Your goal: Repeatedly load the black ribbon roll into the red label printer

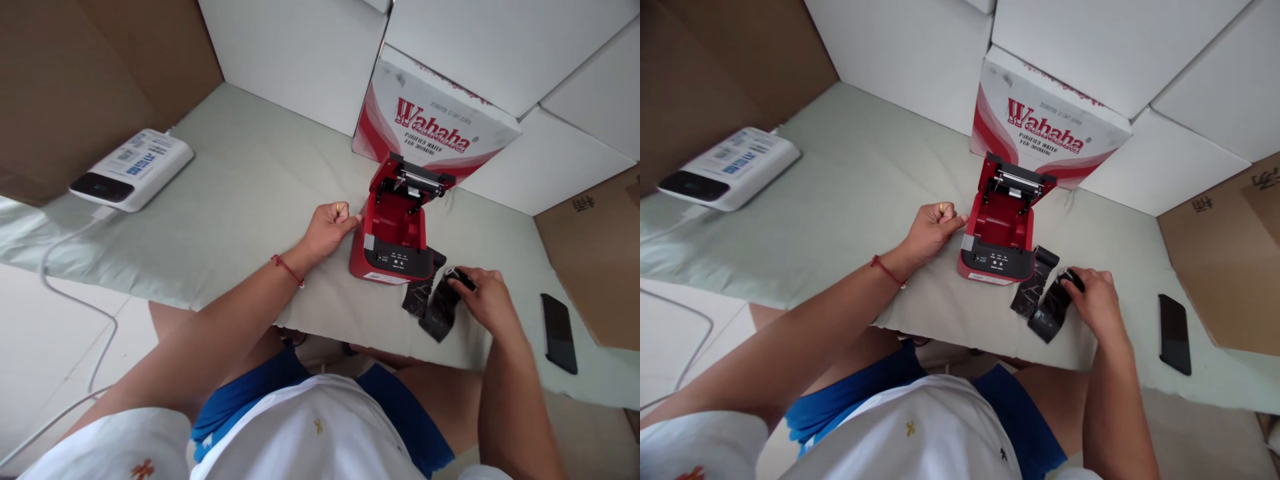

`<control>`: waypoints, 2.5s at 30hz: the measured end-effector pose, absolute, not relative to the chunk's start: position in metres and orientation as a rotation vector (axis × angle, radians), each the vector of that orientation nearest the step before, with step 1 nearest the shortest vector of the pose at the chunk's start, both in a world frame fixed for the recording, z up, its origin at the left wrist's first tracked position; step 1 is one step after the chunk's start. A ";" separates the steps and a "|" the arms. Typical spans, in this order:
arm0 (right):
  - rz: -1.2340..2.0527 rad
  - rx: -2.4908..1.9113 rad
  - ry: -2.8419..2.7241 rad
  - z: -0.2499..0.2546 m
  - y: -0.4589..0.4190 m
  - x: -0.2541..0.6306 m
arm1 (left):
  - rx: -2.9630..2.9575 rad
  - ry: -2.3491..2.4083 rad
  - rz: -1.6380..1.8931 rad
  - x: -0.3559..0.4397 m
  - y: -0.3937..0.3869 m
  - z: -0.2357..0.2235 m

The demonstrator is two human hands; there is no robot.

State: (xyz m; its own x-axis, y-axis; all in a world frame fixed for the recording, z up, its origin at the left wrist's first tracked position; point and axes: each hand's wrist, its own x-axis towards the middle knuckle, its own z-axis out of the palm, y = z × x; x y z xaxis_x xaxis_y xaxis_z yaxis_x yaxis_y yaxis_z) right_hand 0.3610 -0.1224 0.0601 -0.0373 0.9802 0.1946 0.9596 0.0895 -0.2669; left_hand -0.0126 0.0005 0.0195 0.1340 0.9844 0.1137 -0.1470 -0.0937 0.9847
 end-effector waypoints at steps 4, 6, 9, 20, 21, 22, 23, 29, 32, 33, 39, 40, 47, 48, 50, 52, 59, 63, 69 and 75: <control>0.783 -1.661 -2.427 0.154 -0.143 0.344 | 1.272 0.959 1.239 -0.011 0.003 0.017; 0.744 -1.507 -2.461 0.193 -0.144 0.327 | 1.276 0.966 1.241 -0.010 0.004 0.016; 0.649 -1.475 -2.444 0.214 -0.122 0.290 | 1.270 0.965 1.235 -0.010 0.005 0.016; 0.405 -1.692 -2.734 0.154 -0.003 0.195 | 1.283 0.951 1.232 -0.010 0.005 0.017; 0.385 -1.717 -2.764 0.150 0.001 0.192 | 1.287 0.949 1.229 -0.010 0.005 0.017; 0.366 -1.742 -2.795 0.146 0.005 0.190 | 1.291 0.949 1.224 -0.010 0.005 0.017; 0.352 -1.764 -2.822 0.143 0.008 0.188 | 1.297 0.950 1.217 -0.010 0.006 0.017; 0.464 -1.616 -2.840 0.139 0.002 0.197 | 1.310 0.944 1.208 -0.010 0.008 0.016; 0.429 -1.429 -2.618 0.144 -0.031 0.214 | 1.318 0.975 1.184 -0.009 0.008 0.017; 0.408 -1.404 -2.543 0.145 -0.046 0.221 | 1.324 0.989 1.174 -0.009 0.008 0.018; 0.361 -1.257 -2.380 0.128 -0.125 0.250 | 1.336 1.052 1.279 -0.009 0.005 0.020; 0.300 -1.225 -2.389 0.121 -0.132 0.249 | 1.331 1.066 1.326 -0.009 0.006 0.022; -0.273 -1.148 -2.256 0.080 -0.139 0.215 | 1.486 1.080 1.458 -0.006 0.030 0.063; -0.281 -1.146 -2.228 0.079 -0.139 0.212 | 1.524 1.042 1.441 -0.003 0.035 0.073; -0.262 -1.128 -2.186 0.079 -0.140 0.210 | 1.569 0.969 1.367 0.002 0.044 0.090; -0.236 -1.109 -2.158 0.081 -0.141 0.210 | 1.569 0.902 1.293 0.006 0.047 0.103; -0.123 -1.051 -2.137 0.083 -0.148 0.215 | 1.700 0.912 1.254 -0.013 0.008 0.102; 0.115 -0.956 -2.074 0.082 -0.148 0.224 | 1.778 0.709 1.237 -0.029 -0.013 0.073; 0.168 -1.160 -1.789 0.066 -0.114 0.233 | 1.824 0.581 1.363 -0.033 -0.014 0.049; 0.079 -1.190 -1.801 0.056 -0.102 0.229 | 1.864 0.478 1.481 -0.027 -0.012 0.036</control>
State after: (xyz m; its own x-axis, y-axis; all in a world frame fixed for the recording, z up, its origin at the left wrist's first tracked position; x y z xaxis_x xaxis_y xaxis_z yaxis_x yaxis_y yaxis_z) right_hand 0.2286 -0.1021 0.0561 -0.0834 0.7447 0.6622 0.6840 0.5260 -0.5055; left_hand -0.0270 -0.0124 0.0362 0.2782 0.6647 0.6934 -0.1338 -0.6880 0.7132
